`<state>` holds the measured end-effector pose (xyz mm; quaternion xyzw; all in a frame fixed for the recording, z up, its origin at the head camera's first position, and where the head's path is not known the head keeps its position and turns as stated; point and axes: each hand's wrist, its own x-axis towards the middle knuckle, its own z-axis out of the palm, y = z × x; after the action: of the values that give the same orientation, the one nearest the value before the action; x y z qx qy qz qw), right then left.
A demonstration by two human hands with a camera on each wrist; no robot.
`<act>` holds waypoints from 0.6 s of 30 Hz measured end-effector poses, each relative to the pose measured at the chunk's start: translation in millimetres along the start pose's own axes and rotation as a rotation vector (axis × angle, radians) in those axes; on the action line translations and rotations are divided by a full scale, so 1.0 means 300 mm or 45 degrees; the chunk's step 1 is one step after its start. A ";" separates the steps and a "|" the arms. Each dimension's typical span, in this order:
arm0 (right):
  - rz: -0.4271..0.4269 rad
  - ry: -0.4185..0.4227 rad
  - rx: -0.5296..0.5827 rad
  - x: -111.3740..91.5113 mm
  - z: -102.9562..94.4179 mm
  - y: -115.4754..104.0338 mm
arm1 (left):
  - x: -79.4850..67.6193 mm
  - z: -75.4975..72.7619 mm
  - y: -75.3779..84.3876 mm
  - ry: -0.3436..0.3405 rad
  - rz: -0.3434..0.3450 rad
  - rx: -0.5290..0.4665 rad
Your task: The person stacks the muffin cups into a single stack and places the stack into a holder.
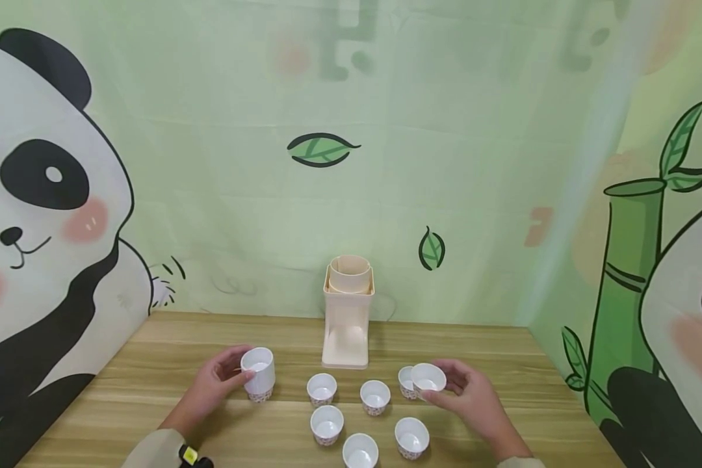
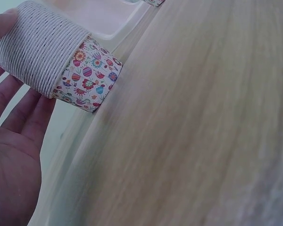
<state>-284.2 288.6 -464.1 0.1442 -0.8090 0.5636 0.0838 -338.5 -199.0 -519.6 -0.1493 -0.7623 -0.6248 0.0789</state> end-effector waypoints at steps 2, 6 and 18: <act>-0.014 -0.004 0.019 0.001 0.006 -0.006 | -0.001 0.001 0.000 -0.002 -0.002 -0.003; -0.045 -0.012 0.036 0.004 0.019 -0.020 | -0.002 0.002 0.000 0.002 -0.017 -0.005; -0.004 -0.012 0.086 0.025 0.053 -0.052 | -0.003 0.001 0.003 0.004 -0.025 -0.020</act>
<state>-285.9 267.7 -453.5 0.1508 -0.7897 0.5898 0.0757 -337.3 -198.6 -519.0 -0.1413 -0.7587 -0.6318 0.0728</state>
